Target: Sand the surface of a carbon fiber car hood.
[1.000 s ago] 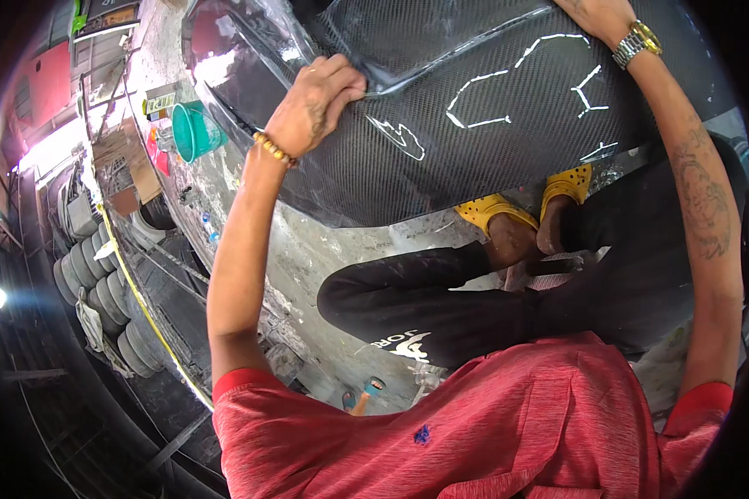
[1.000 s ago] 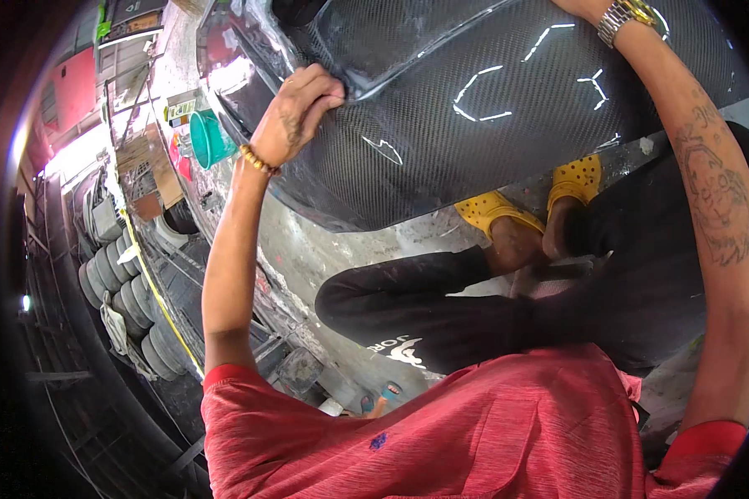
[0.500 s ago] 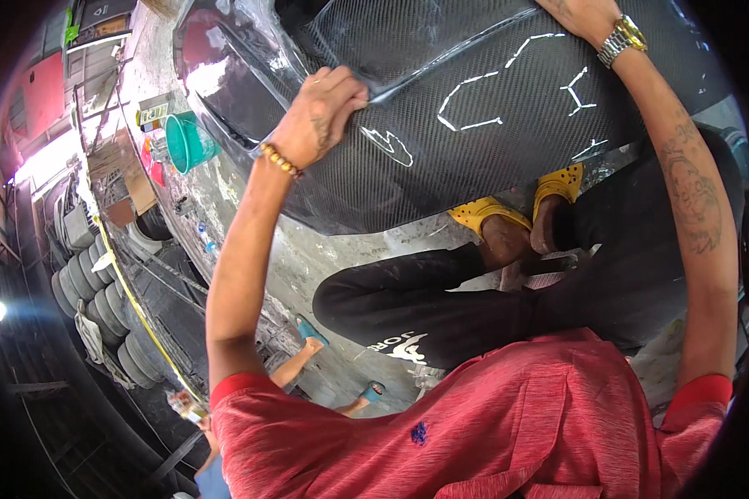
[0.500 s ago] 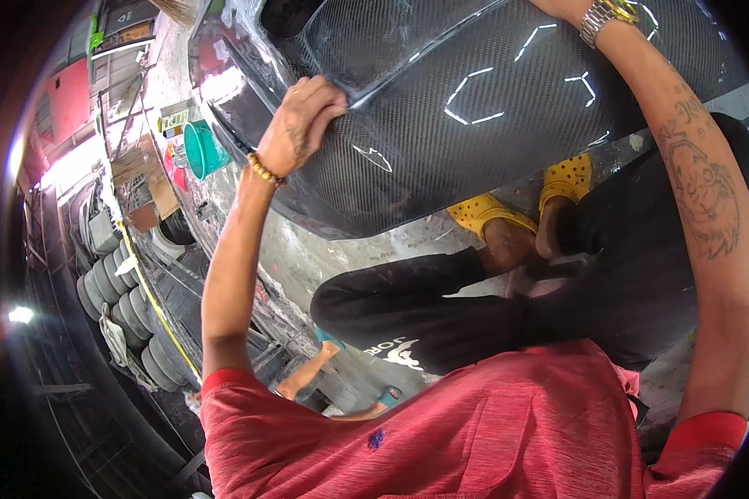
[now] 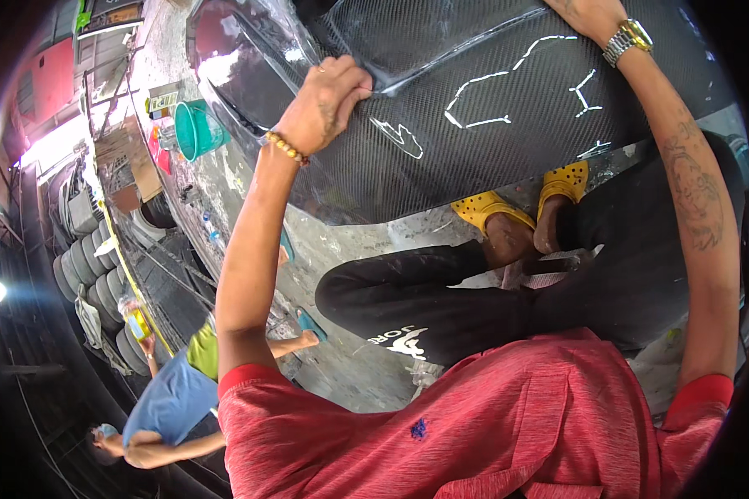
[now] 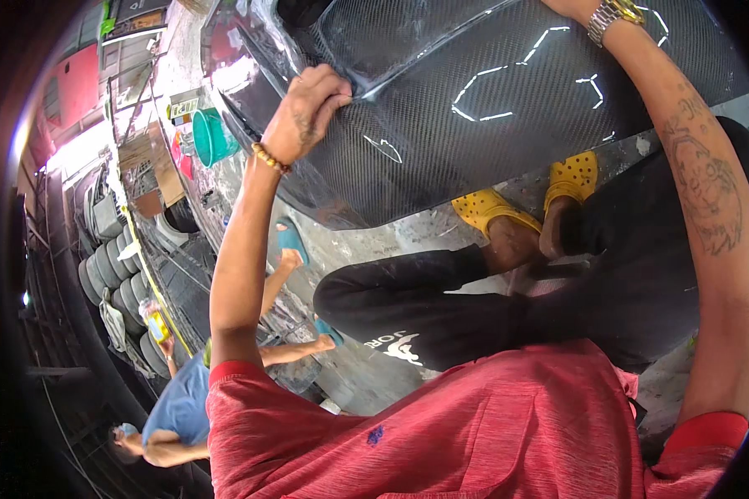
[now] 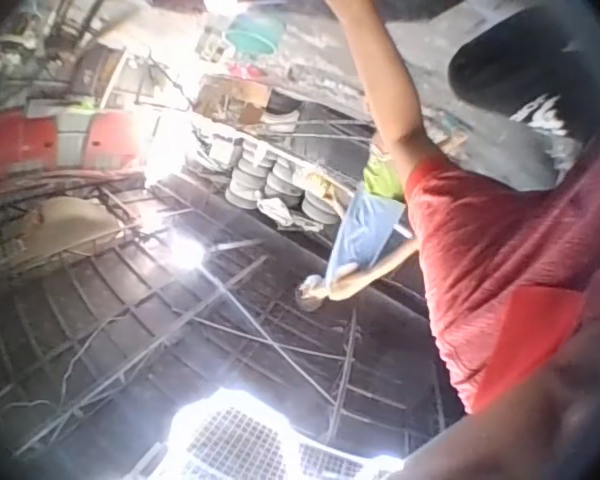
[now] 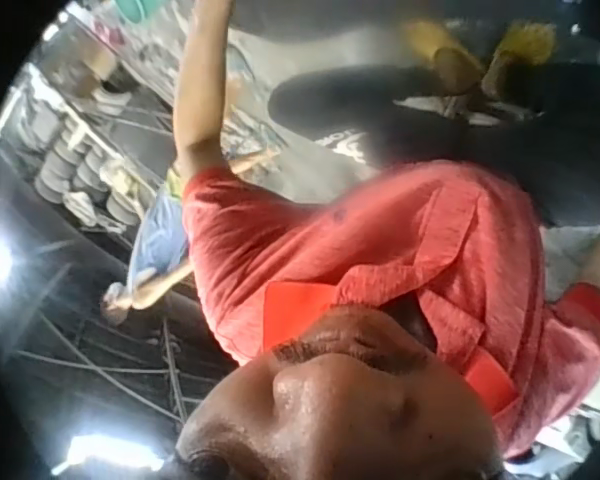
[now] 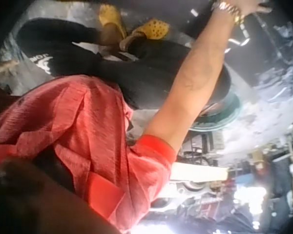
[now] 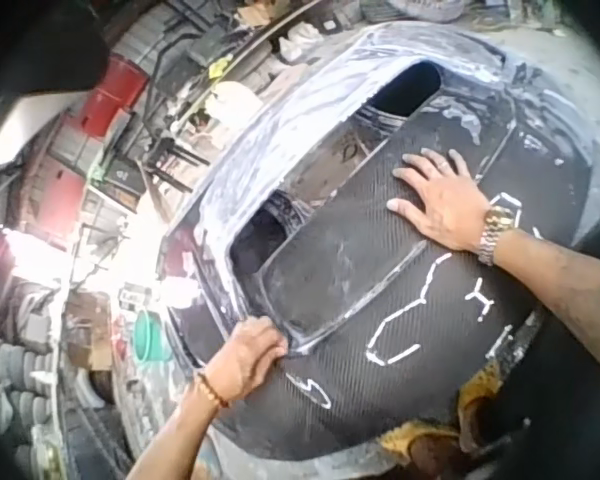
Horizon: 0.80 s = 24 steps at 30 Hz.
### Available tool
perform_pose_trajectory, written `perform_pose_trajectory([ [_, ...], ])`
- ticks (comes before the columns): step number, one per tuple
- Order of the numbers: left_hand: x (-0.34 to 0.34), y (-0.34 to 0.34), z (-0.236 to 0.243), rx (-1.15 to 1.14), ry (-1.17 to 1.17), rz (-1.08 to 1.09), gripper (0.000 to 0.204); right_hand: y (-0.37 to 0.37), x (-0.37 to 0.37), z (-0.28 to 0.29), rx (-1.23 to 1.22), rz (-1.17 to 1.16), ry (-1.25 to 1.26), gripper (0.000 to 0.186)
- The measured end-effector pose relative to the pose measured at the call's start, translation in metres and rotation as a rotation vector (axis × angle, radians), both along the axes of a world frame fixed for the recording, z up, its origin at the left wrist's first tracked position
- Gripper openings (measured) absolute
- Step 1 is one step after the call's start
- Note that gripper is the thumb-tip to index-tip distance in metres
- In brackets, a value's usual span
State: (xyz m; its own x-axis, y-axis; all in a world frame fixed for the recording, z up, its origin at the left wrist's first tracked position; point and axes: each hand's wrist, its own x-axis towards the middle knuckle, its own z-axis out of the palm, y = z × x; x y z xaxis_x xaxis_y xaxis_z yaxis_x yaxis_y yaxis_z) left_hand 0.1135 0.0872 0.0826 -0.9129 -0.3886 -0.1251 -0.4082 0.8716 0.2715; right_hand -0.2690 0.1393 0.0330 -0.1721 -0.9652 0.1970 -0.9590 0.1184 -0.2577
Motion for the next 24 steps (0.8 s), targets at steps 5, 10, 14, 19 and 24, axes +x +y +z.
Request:
perform_pose_trajectory([
  [5, -0.004, -0.001, -0.007, -0.033, 0.052, -0.048, 0.004, -0.001, -0.001, -0.001, 0.014, -0.006, -0.018, 0.059],
  [10, -0.010, 0.001, -0.006, 0.010, 0.163, -0.053, 0.008, 0.000, -0.001, -0.002, 0.021, 0.002, -0.023, 0.059],
  [14, -0.011, 0.001, -0.005, -0.002, 0.023, -0.033, 0.008, 0.000, -0.001, -0.004, -0.011, 0.002, -0.027, 0.059],
  [19, -0.010, 0.002, -0.008, -0.015, 0.185, -0.068, 0.006, 0.000, -0.002, -0.006, -0.032, 0.009, -0.028, 0.061],
  [24, -0.014, 0.005, -0.005, -0.032, -0.002, -0.023, 0.006, -0.001, -0.003, -0.007, -0.036, 0.007, 0.019, 0.060],
])
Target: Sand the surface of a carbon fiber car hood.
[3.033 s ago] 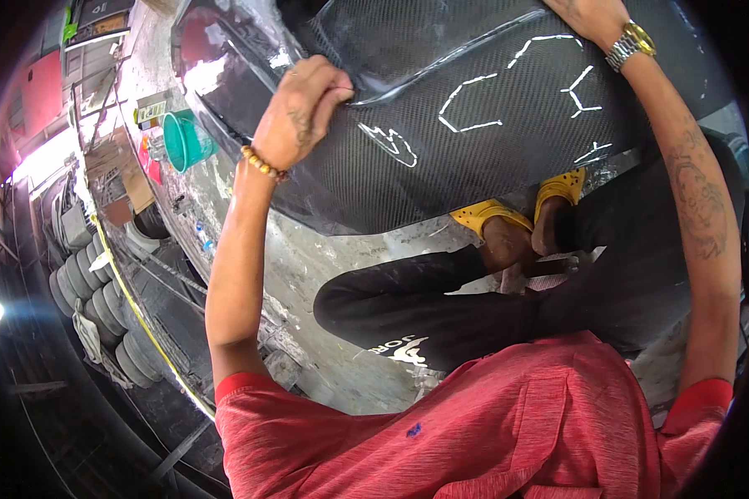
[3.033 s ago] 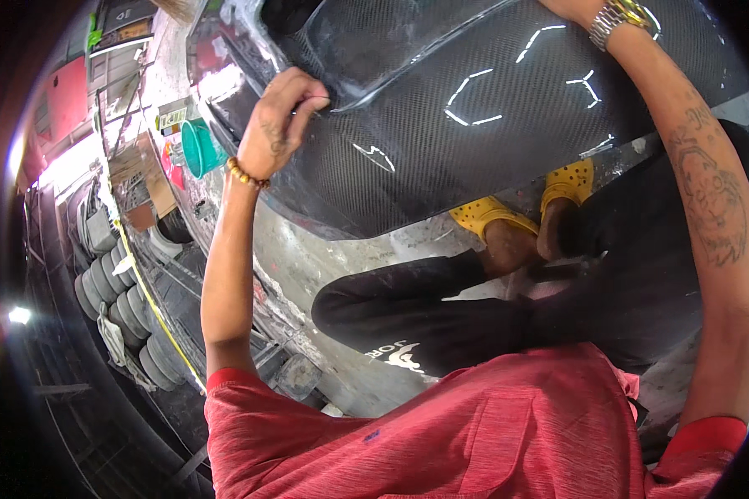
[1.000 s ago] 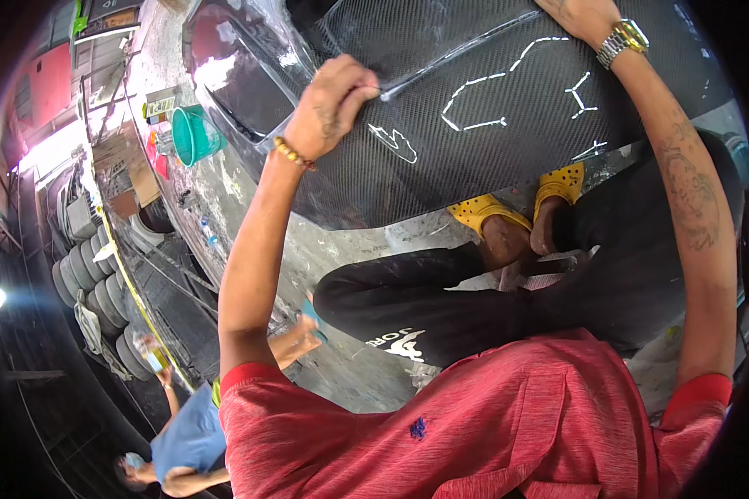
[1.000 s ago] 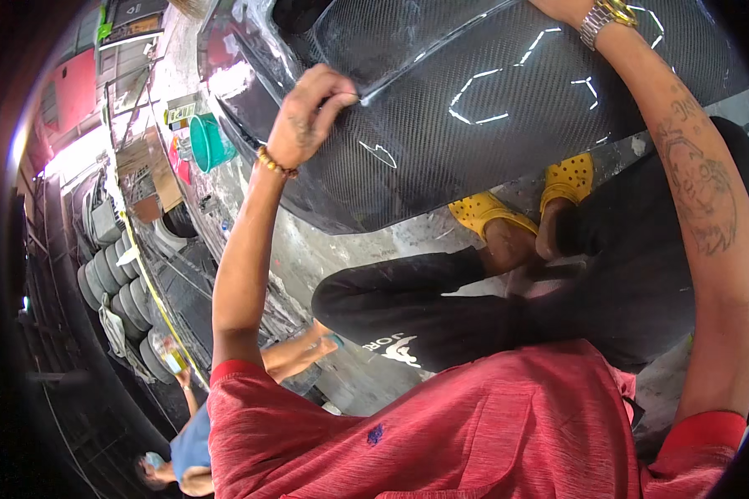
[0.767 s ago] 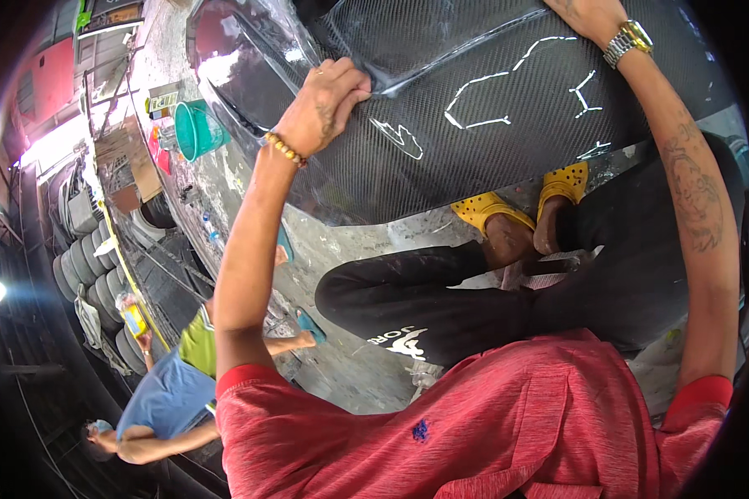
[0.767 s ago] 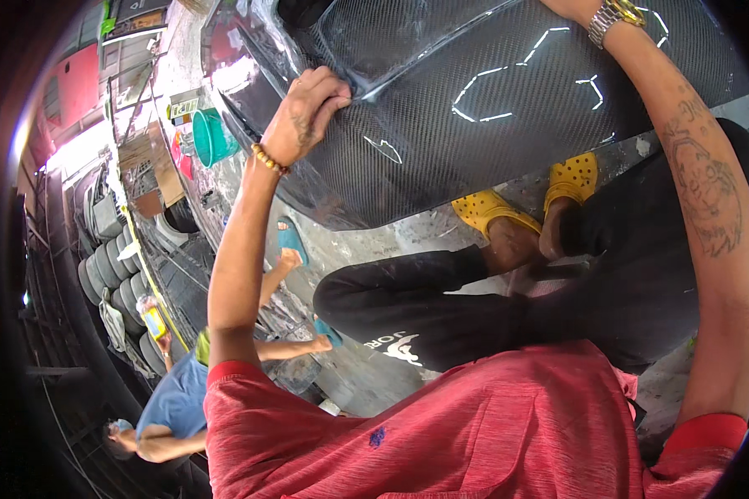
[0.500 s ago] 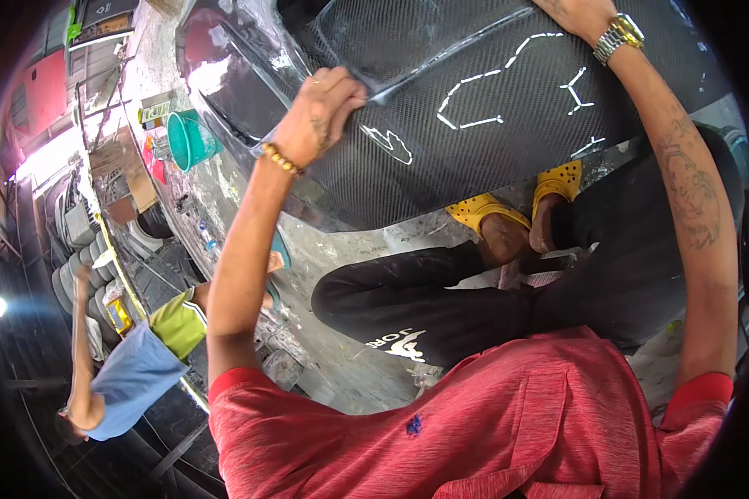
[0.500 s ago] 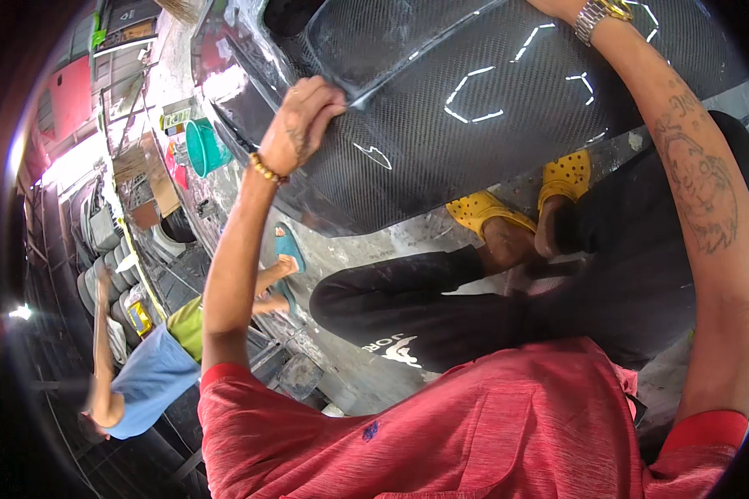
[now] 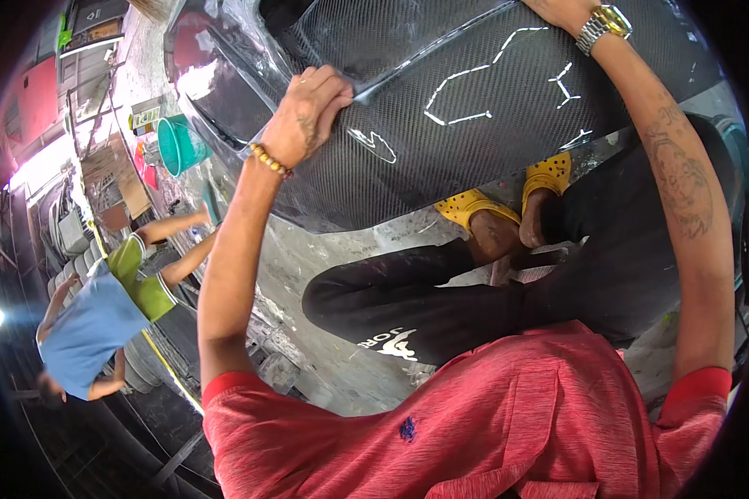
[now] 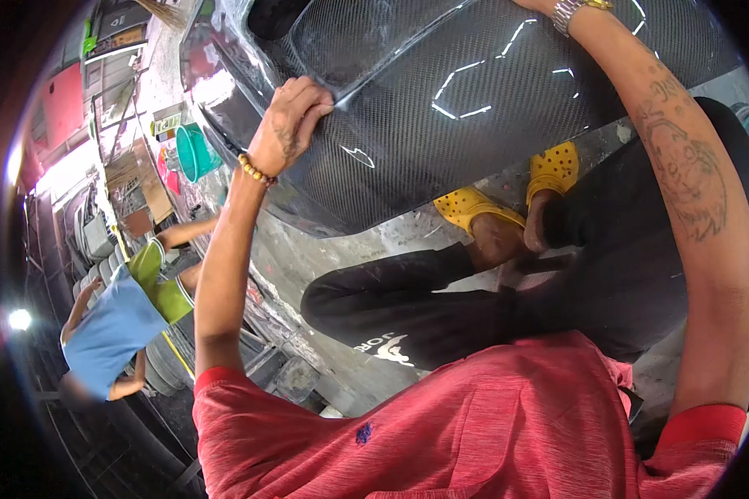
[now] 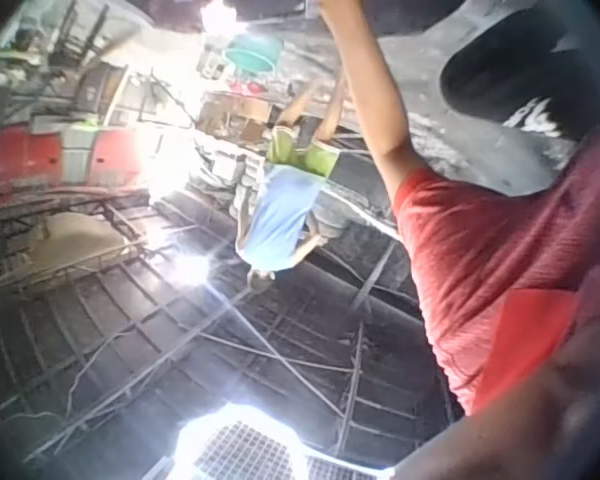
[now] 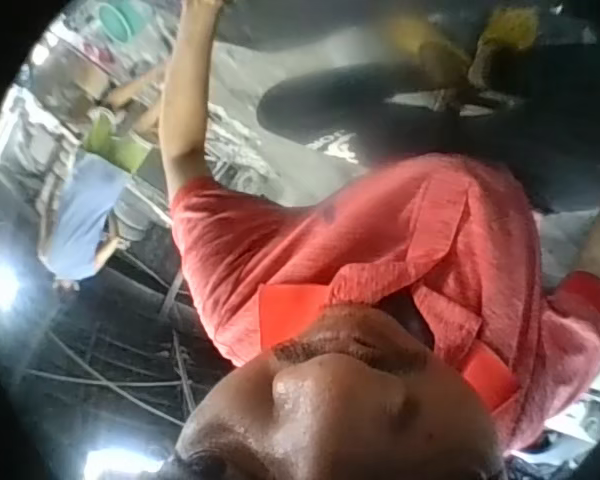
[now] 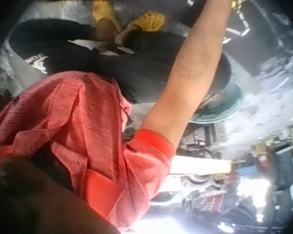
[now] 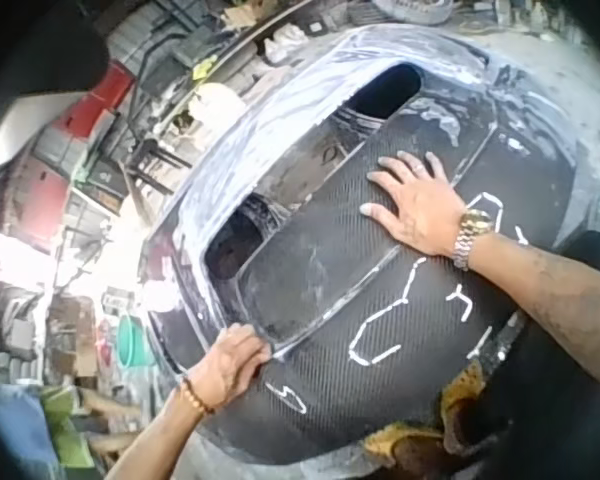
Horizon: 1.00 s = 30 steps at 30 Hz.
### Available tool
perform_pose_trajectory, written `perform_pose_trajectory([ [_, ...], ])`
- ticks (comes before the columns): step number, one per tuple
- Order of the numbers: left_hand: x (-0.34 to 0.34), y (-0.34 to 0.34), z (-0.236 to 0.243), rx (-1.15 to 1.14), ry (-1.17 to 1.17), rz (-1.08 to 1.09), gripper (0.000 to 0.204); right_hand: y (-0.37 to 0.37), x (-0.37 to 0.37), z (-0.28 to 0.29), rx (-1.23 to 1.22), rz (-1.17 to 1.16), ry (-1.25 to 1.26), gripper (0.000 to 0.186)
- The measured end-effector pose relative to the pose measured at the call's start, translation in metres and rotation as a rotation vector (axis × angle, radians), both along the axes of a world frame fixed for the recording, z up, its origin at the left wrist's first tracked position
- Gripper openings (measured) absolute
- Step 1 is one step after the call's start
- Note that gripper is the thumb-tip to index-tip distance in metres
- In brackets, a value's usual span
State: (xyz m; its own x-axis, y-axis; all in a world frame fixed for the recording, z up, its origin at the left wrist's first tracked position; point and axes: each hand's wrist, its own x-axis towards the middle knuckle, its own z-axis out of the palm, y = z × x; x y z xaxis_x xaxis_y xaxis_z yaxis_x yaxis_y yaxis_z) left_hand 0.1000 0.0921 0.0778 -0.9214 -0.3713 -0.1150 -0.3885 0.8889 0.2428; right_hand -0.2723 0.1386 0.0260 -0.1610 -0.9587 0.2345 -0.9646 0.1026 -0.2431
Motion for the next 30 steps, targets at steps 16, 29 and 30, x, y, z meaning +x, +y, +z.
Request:
perform_pose_trajectory([
  [16, 0.012, -0.009, 0.012, 0.109, 0.032, 0.060, 0.007, 0.001, 0.001, 0.007, 0.046, 0.001, -0.041, 0.060],
  [29, 0.001, 0.000, 0.004, -0.005, 0.120, -0.022, 0.009, 0.002, 0.002, 0.008, 0.069, -0.009, -0.042, 0.059],
  [30, 0.001, -0.001, 0.002, 0.008, 0.039, 0.003, 0.009, 0.002, 0.002, 0.008, 0.072, -0.015, -0.043, 0.059],
])
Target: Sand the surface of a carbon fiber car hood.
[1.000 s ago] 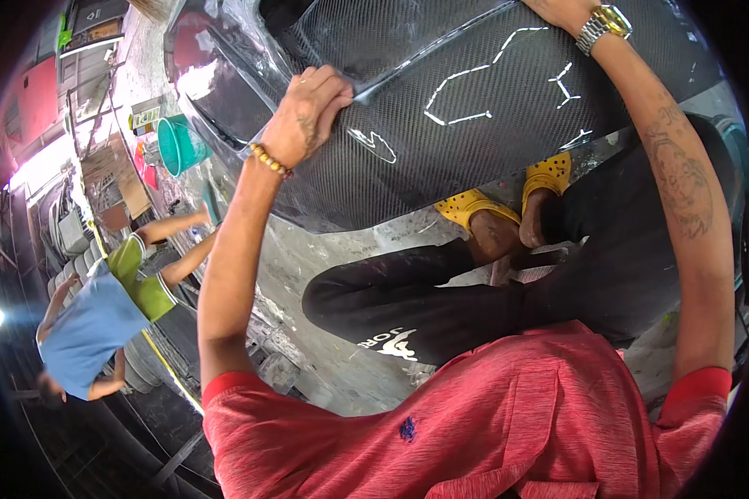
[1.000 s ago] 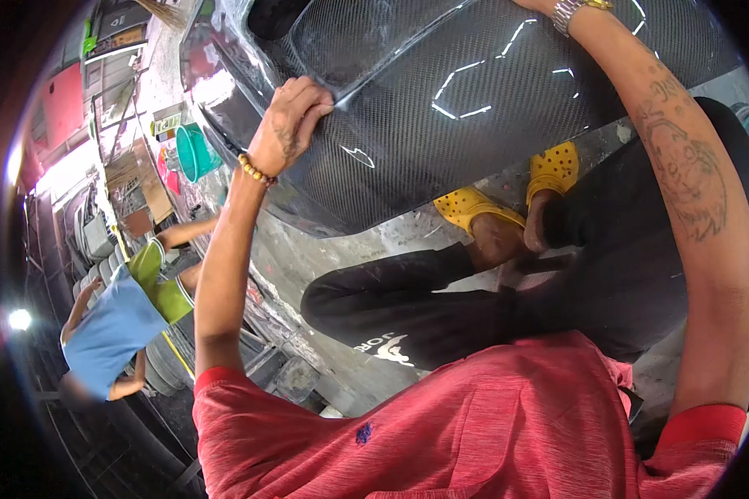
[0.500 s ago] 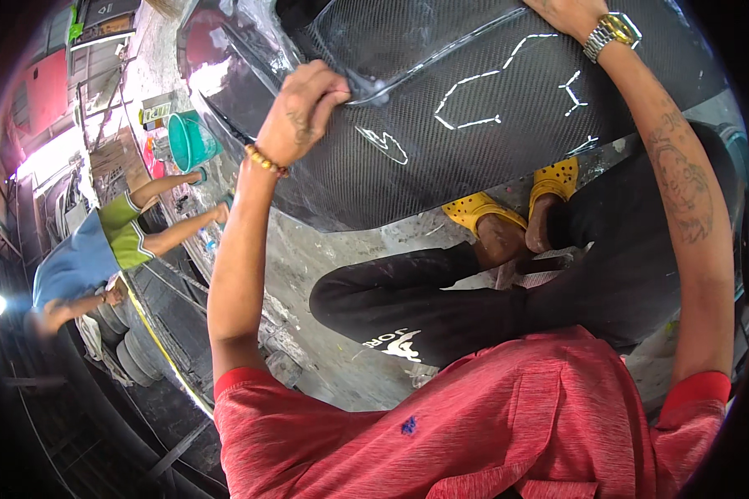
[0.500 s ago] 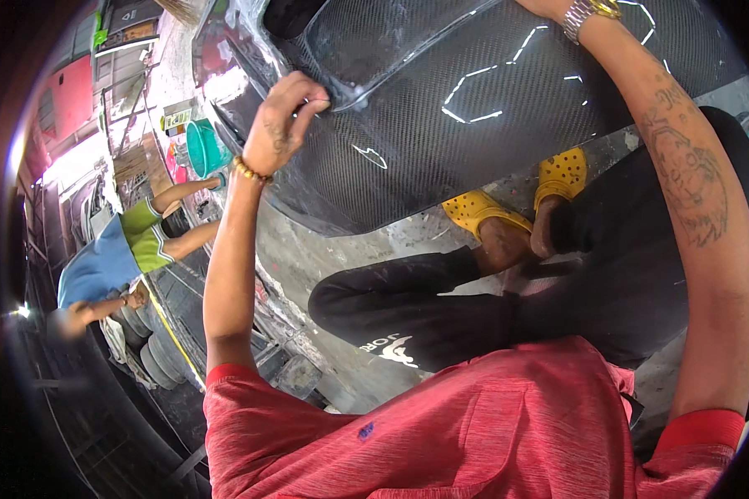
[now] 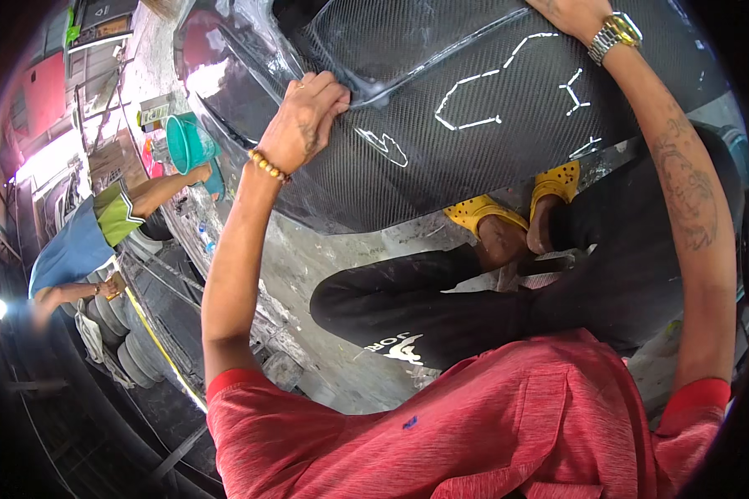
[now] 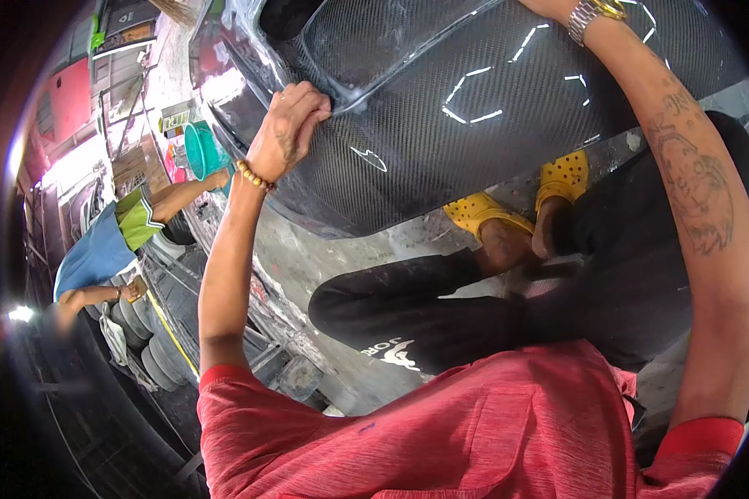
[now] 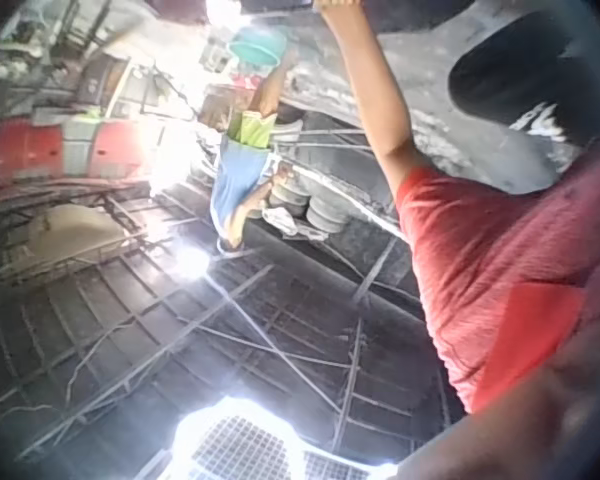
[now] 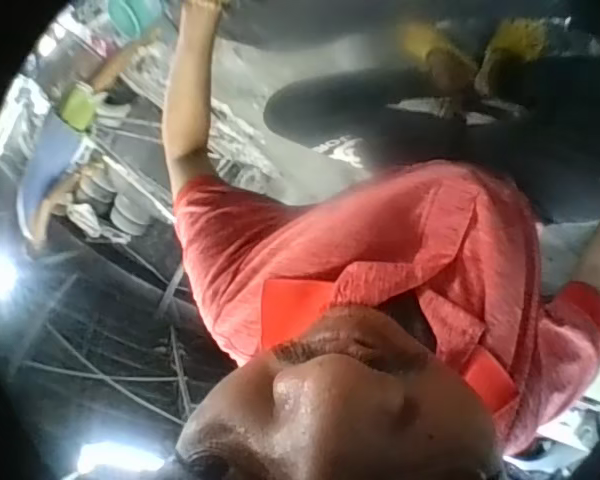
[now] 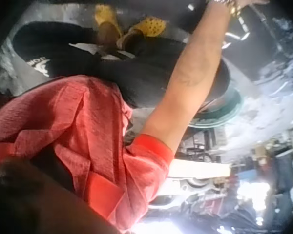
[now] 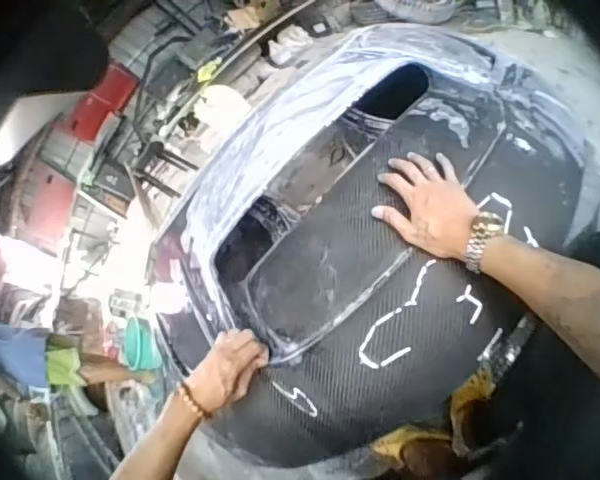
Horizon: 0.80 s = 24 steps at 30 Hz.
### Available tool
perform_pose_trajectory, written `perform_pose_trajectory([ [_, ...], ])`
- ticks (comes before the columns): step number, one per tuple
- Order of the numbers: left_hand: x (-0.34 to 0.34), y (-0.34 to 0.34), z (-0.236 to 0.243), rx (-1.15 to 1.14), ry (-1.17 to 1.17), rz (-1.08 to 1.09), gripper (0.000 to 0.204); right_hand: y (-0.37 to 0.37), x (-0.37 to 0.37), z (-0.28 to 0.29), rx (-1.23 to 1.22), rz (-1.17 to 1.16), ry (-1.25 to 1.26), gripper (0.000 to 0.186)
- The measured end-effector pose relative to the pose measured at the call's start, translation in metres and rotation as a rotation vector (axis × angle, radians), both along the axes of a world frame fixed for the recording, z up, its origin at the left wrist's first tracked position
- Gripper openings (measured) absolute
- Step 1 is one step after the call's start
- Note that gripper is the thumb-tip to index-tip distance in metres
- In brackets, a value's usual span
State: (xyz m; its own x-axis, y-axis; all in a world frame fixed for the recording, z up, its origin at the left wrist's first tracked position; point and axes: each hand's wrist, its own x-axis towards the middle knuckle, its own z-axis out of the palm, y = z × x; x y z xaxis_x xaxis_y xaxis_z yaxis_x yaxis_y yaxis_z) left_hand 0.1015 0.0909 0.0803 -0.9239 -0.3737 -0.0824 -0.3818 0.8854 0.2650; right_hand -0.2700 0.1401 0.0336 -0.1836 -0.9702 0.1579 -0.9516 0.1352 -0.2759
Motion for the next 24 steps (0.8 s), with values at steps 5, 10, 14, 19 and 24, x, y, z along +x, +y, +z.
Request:
perform_pose_trajectory([
  [5, 0.003, 0.002, -0.003, -0.029, 0.003, -0.006, 0.010, 0.000, 0.000, -0.003, -0.031, 0.012, 0.019, 0.059],
  [10, -0.004, 0.004, -0.004, 0.002, -0.059, -0.013, 0.008, -0.001, -0.001, -0.004, -0.050, 0.021, 0.018, 0.059],
  [14, -0.005, 0.006, -0.006, -0.014, 0.120, -0.026, 0.007, -0.001, -0.002, -0.004, -0.040, 0.017, 0.028, 0.060],
  [19, -0.004, 0.007, -0.006, -0.006, -0.034, 0.009, 0.010, 0.000, -0.002, -0.006, -0.065, 0.017, 0.017, 0.061],
  [24, -0.015, 0.009, -0.009, -0.049, 0.042, -0.003, 0.009, -0.001, -0.004, -0.008, -0.054, 0.013, 0.016, 0.061],
])
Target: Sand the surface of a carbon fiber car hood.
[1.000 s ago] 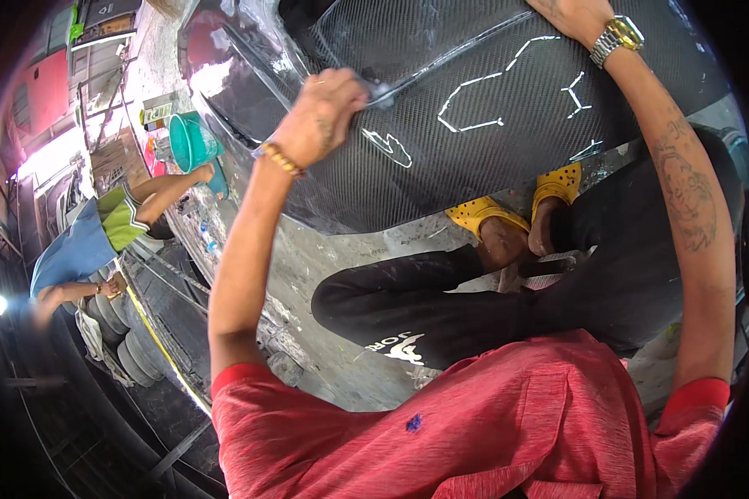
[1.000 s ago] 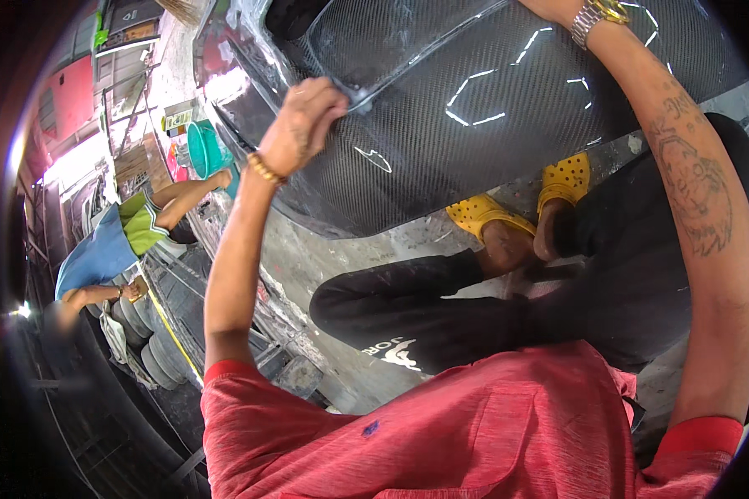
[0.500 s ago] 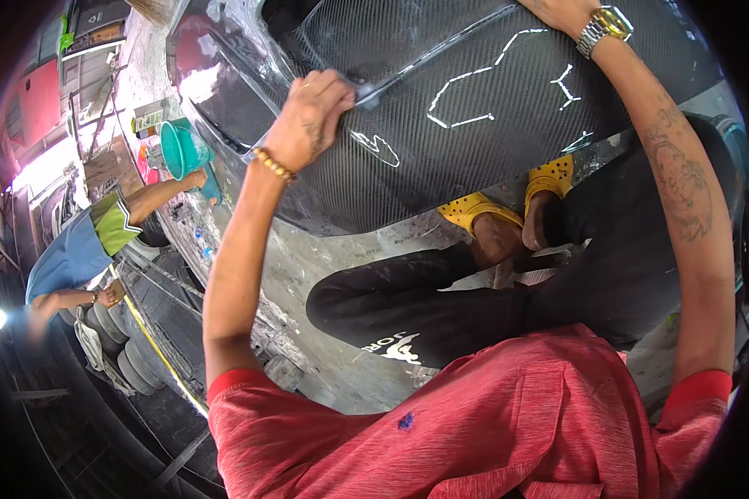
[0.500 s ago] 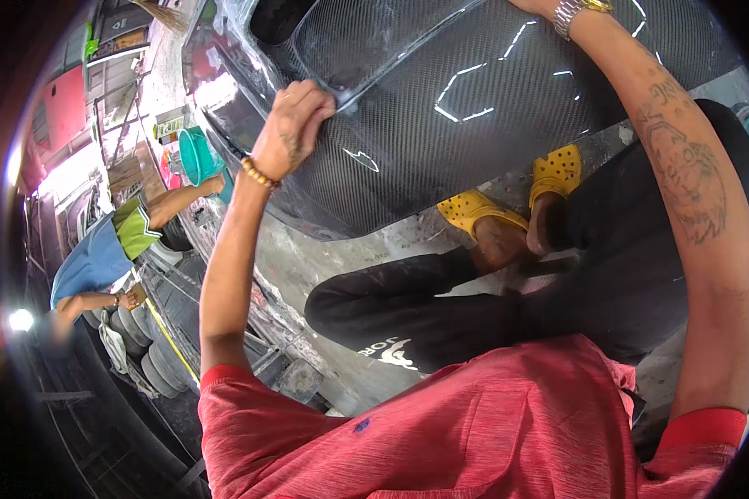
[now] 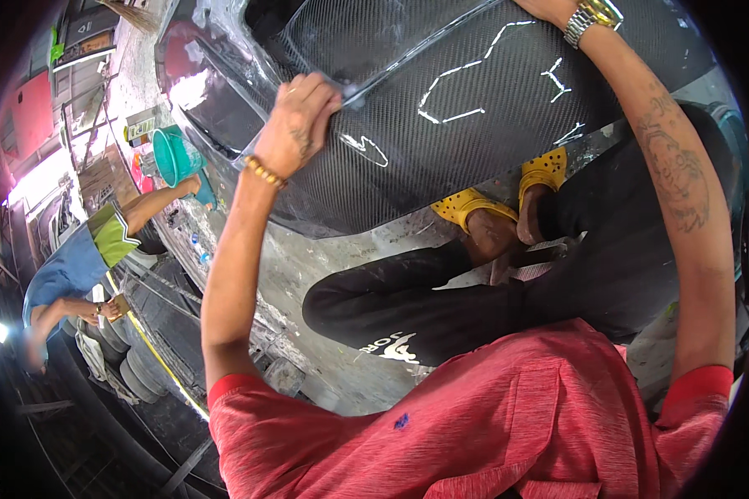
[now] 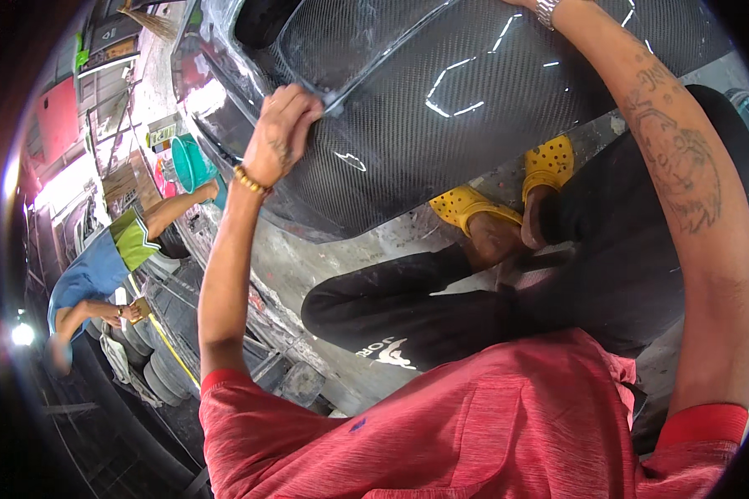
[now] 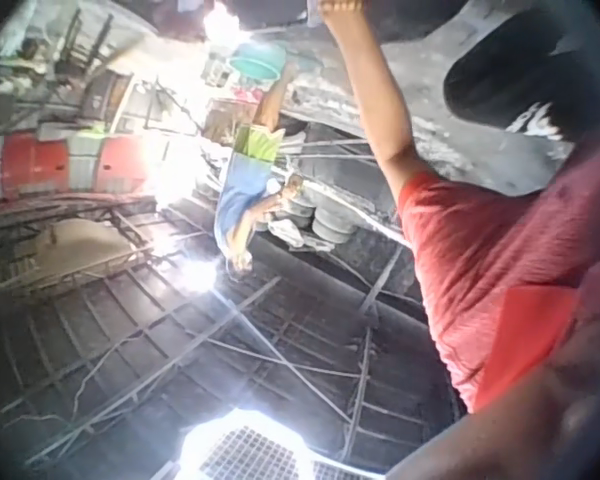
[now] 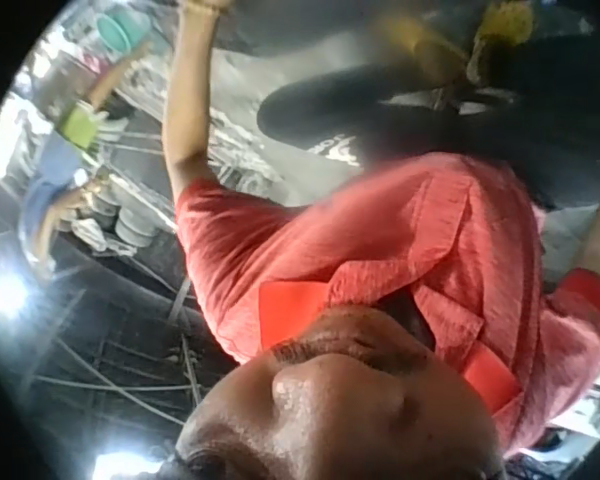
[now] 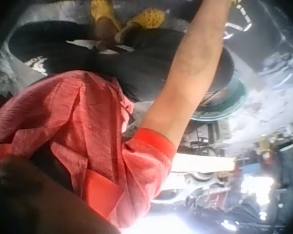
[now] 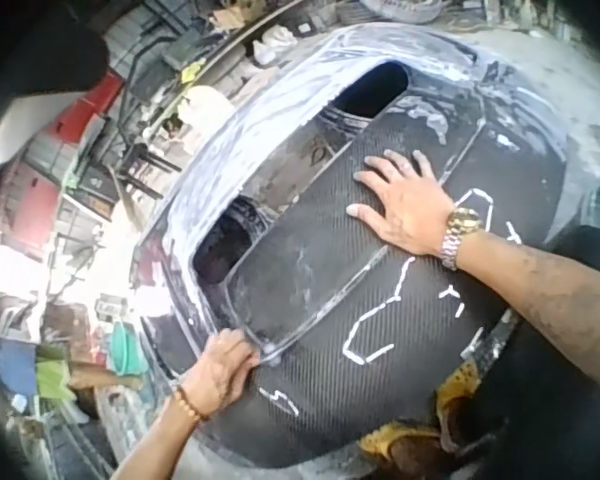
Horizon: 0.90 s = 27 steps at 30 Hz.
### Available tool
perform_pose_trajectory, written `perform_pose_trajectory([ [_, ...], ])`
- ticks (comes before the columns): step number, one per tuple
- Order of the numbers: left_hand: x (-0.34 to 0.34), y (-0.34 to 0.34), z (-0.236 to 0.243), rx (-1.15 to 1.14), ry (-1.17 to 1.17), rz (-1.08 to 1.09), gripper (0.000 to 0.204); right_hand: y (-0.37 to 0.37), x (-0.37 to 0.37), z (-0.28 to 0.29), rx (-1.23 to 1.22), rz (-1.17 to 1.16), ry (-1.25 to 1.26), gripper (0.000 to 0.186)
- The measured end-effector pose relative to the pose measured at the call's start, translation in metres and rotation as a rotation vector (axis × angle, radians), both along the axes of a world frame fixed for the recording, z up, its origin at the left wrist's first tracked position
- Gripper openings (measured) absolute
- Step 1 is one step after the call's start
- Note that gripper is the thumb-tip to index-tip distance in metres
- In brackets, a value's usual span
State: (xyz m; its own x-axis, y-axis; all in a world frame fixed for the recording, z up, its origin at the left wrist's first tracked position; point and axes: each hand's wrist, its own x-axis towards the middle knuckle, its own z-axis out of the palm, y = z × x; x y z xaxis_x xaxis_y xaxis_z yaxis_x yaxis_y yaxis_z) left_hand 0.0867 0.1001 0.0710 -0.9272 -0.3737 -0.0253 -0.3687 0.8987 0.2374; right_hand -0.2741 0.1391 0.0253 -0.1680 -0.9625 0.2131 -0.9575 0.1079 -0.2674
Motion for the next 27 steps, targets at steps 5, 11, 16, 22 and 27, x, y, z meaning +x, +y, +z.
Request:
perform_pose_trajectory([
  [5, -0.001, -0.002, 0.000, 0.142, 0.131, 0.134, 0.007, 0.001, 0.001, 0.001, -0.004, 0.003, -0.016, 0.060],
  [11, 0.023, -0.011, 0.014, 0.077, -0.061, 0.038, 0.008, 0.000, 0.003, 0.005, 0.005, -0.003, 0.002, 0.060],
  [16, 0.018, -0.012, 0.011, 0.045, -0.132, -0.005, 0.009, 0.000, 0.004, 0.006, 0.016, -0.005, -0.006, 0.060],
  [22, 0.012, -0.007, 0.007, 0.014, 0.056, -0.074, 0.015, 0.000, 0.003, 0.003, 0.014, 0.004, -0.005, 0.061],
  [27, 0.015, -0.006, 0.008, 0.043, -0.122, -0.044, 0.017, 0.000, 0.002, 0.000, 0.007, 0.006, -0.003, 0.060],
])
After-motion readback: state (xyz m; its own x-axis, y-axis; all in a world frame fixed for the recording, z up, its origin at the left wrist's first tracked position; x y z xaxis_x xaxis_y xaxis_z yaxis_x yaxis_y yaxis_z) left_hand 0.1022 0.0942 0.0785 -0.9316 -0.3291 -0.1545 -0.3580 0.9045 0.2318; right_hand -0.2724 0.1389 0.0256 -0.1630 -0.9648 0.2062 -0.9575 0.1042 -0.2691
